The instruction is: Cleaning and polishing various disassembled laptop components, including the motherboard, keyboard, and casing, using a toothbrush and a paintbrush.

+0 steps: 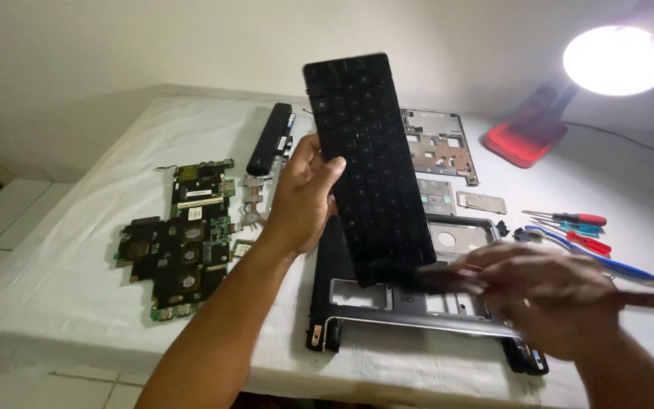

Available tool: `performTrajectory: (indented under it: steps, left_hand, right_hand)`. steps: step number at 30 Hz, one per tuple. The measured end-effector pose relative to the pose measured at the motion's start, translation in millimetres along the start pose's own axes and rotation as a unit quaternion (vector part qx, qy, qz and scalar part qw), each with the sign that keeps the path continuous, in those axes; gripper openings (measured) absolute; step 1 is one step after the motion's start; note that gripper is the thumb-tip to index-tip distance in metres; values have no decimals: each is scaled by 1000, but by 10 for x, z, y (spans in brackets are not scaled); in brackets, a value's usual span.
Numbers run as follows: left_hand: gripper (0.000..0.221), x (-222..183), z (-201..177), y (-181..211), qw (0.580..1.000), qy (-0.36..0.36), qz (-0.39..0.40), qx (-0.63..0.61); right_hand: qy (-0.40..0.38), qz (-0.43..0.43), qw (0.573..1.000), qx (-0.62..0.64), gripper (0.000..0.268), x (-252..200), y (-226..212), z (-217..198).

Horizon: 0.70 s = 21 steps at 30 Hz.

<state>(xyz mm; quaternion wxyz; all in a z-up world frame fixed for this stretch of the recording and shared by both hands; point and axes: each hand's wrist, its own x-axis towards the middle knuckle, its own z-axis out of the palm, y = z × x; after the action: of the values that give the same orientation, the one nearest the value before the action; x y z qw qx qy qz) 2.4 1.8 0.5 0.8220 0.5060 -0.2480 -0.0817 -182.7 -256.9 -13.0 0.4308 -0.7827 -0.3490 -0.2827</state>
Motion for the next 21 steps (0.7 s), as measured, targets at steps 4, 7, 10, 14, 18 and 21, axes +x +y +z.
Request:
performTrajectory:
  steps: [4, 7, 10, 14, 18, 21]
  left_hand:
    - [21, -4, -47, -15, 999, -15, -15, -42]
    - [28, 25, -73, -164, 993, -42, 21, -106]
    - [22, 20, -5, -169, 989, 19, 14, -147]
    - [27, 60, -45, -216, 983, 36, 65, -167]
    - [36, 67, -59, -264, 981, 22, 93, -167]
    - [36, 30, -29, -288, 985, 45, 64, -154]
  right_hand:
    - [380, 122, 917, -25, 38, 86, 260, -379]
    - [404, 112, 905, 66, 36, 227, 378, -587]
    - [414, 89, 903, 64, 30, 260, 377, -525]
    - [400, 107, 906, 91, 38, 225, 206, -220]
    - [433, 91, 885, 146, 51, 392, -135, 30]
    - [489, 92, 829, 255, 35, 843, -450, 152]
